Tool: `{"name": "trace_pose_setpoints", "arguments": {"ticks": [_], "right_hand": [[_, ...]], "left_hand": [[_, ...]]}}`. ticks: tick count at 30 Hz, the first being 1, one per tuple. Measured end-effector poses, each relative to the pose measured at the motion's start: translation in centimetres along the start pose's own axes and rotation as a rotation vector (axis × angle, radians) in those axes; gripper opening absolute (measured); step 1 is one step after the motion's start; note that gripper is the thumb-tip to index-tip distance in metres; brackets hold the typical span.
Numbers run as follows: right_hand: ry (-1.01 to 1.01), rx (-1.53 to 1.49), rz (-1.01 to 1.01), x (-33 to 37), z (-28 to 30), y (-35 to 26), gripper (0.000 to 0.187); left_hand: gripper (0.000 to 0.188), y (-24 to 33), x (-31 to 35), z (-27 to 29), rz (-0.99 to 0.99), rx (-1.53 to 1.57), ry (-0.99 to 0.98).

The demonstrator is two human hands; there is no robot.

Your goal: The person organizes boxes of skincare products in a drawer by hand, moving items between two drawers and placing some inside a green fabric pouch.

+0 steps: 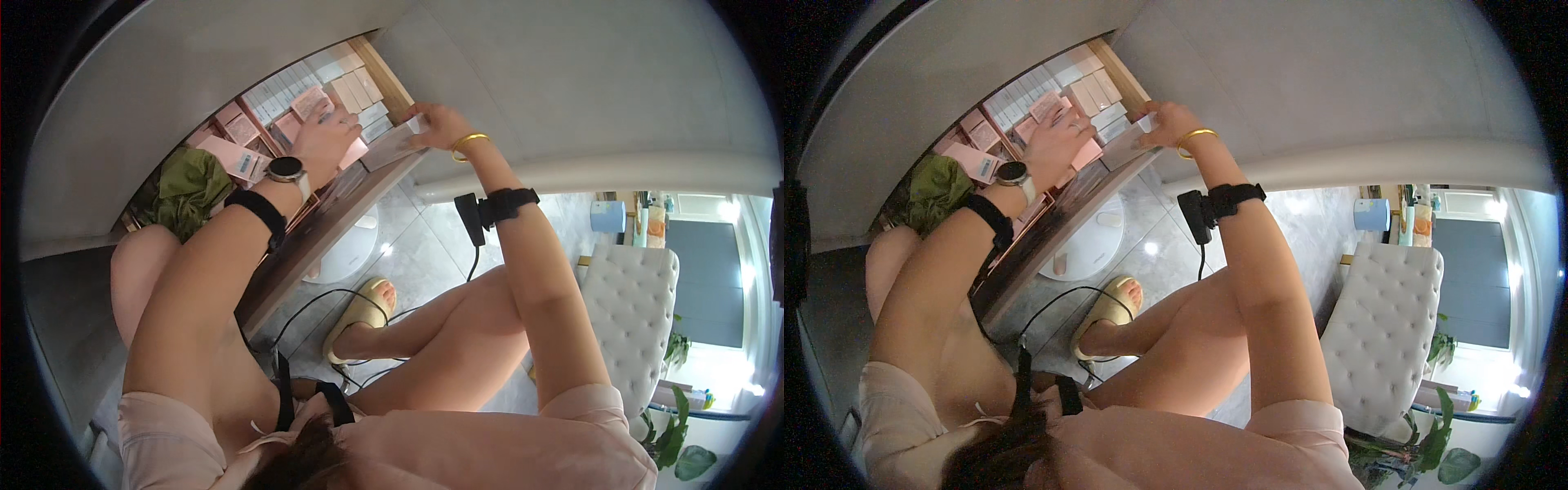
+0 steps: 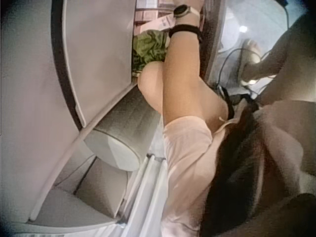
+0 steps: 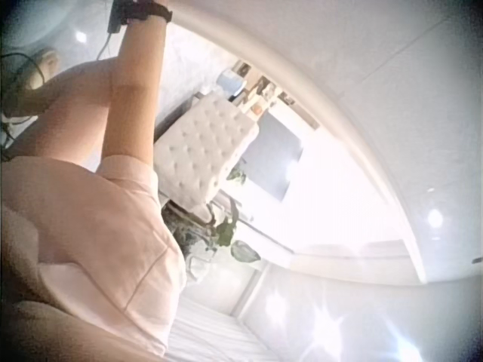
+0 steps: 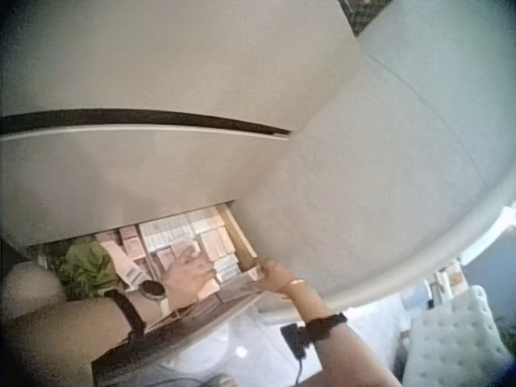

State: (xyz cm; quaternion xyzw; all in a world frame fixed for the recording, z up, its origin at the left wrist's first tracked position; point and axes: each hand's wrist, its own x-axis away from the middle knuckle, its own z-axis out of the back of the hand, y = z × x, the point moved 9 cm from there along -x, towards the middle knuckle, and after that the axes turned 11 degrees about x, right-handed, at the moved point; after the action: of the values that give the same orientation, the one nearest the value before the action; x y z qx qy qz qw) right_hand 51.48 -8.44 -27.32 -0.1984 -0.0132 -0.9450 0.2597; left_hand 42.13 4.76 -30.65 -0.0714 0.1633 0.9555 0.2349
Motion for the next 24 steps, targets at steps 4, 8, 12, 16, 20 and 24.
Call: {"name": "trace_pose_setpoints", "arguments": {"ticks": [4,8,12,16,20,24], "right_hand": [[-0.068,-0.076,0.032,-1.1,-0.1,1.8,0.052],[-0.137,-0.231,0.030,-1.2,-0.4,2.1,0.047],[-0.068,-0.084,0.075,-0.4,3.2,0.8,0.042],[-0.103,-0.164,0.046,0.6,4.1,1.3,0.042],[0.014,0.078,0.083,0.3,3.3,0.3,0.042],[0.075,0.451,0.023,0.4,2.3,-3.3,0.045]], "left_hand": [[0.062,0.2,-0.3,0.8,-0.053,-0.058,0.068],[0.065,-0.4,-0.3,0.3,-0.022,-0.052,-0.029],[0.073,-1.2,-0.3,-0.1,0.018,-0.059,-0.013],[0.068,-1.4,0.2,0.4,0.074,-0.087,0.043],[0.073,-2.2,0.5,-1.3,0.148,-0.185,0.001],[0.068,-1.5,0.8,-0.9,0.169,-0.154,-0.056]]}}
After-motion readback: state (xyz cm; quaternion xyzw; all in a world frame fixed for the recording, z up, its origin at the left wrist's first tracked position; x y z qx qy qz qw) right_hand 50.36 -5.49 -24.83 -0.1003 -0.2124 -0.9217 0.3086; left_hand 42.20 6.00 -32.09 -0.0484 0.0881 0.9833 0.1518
